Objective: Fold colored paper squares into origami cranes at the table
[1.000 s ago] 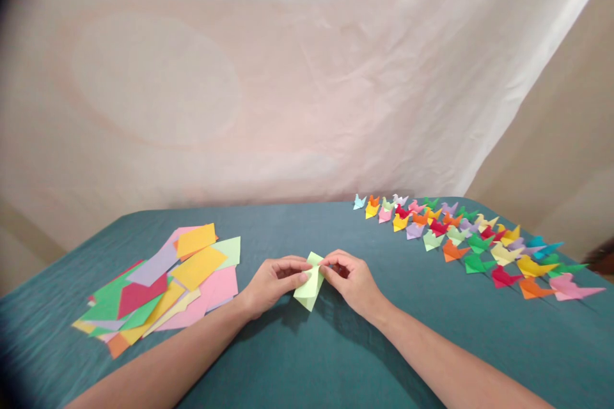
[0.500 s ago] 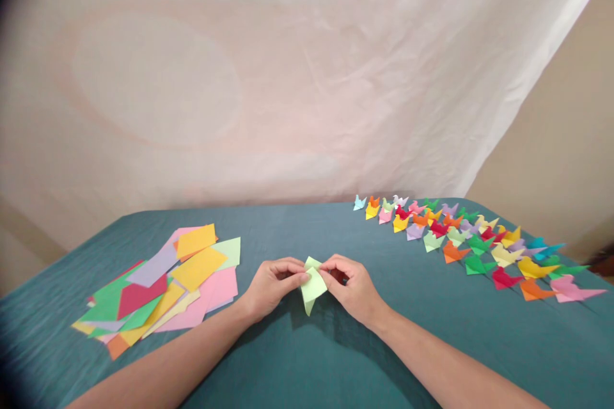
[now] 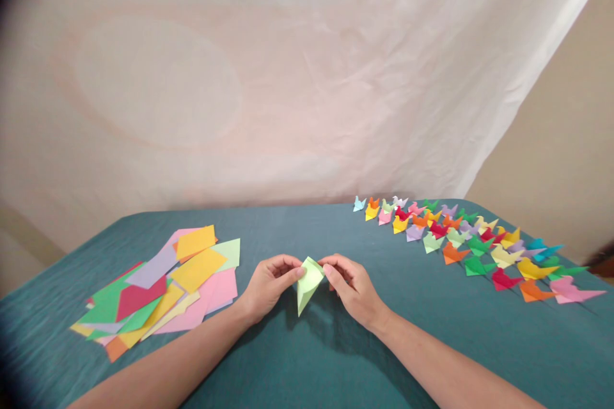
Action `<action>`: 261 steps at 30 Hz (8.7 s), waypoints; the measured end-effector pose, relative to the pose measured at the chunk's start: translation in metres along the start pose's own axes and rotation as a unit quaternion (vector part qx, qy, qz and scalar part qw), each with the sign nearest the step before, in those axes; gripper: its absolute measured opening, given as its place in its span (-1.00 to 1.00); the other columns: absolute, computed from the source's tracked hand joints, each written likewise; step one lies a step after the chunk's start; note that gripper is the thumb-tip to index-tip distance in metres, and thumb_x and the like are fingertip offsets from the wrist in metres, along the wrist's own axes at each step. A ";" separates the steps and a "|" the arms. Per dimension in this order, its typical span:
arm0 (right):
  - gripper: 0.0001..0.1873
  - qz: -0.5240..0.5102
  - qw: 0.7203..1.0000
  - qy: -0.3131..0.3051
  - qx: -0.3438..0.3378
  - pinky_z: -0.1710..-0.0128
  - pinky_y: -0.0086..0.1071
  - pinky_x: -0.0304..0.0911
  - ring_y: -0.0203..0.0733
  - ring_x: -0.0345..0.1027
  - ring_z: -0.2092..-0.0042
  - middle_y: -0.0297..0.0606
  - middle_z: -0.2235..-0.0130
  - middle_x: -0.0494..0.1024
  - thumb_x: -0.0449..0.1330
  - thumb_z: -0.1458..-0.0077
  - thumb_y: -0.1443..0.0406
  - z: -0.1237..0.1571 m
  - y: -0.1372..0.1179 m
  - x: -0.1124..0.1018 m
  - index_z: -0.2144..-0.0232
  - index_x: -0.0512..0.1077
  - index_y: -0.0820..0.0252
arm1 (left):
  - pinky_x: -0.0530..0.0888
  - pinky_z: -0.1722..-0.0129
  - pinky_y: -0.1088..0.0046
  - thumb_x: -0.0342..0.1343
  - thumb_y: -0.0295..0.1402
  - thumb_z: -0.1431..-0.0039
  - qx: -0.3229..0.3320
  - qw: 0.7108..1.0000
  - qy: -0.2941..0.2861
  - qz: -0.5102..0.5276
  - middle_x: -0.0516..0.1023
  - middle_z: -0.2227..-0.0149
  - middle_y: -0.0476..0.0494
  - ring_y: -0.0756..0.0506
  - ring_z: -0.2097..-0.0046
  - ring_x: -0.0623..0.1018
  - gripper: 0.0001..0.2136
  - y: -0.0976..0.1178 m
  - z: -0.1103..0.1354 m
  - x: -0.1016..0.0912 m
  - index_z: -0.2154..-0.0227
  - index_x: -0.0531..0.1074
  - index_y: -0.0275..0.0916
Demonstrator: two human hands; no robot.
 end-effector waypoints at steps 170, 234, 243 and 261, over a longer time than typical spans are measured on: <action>-0.92 0.144 0.969 0.061 -0.190 0.40 -0.41 0.18 -0.30 0.23 0.43 -0.33 0.45 0.38 0.13 -0.10 0.36 0.011 -0.026 0.000 0.45 0.35 0.19 | 0.35 0.13 0.41 0.14 -0.40 -0.12 0.216 0.950 0.022 -0.224 0.47 0.35 -0.07 -0.05 0.21 0.43 -0.93 0.030 0.019 0.010 0.43 0.48 -0.23; -0.61 0.128 0.991 -0.001 -0.048 0.45 -0.44 0.09 -0.32 0.14 0.48 -0.37 0.54 0.27 0.02 -0.18 0.15 0.003 -0.014 0.006 0.61 0.33 0.22 | 0.38 0.21 0.43 0.07 -0.27 -0.13 0.101 0.972 0.003 -0.213 0.49 0.38 -0.10 -0.07 0.28 0.47 -0.80 0.018 0.010 0.007 0.49 0.47 -0.27; -0.58 0.158 0.986 -0.009 -0.044 0.48 -0.45 0.10 -0.32 0.17 0.51 -0.38 0.57 0.32 0.00 -0.19 0.13 0.001 -0.009 0.004 0.61 0.35 0.22 | 0.39 0.29 0.45 0.06 -0.25 -0.14 0.087 0.972 0.013 -0.220 0.48 0.42 -0.09 -0.05 0.33 0.44 -0.77 0.013 0.007 0.004 0.49 0.47 -0.28; -0.73 0.053 0.998 -0.027 0.000 0.36 -0.42 0.20 -0.26 0.28 0.37 -0.30 0.39 0.45 0.10 -0.12 0.12 0.001 -0.010 0.010 0.37 0.44 0.21 | 0.35 0.18 0.42 0.07 -0.31 -0.14 0.118 0.967 -0.037 -0.222 0.46 0.40 -0.08 -0.06 0.28 0.44 -0.81 0.024 0.011 0.009 0.51 0.43 -0.28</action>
Point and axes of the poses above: each hand's wrist, its own z-axis away from the middle knuckle, its own x-axis out of the palm, y = z × x, the point moved 5 cm from there along -z, towards the middle knuckle
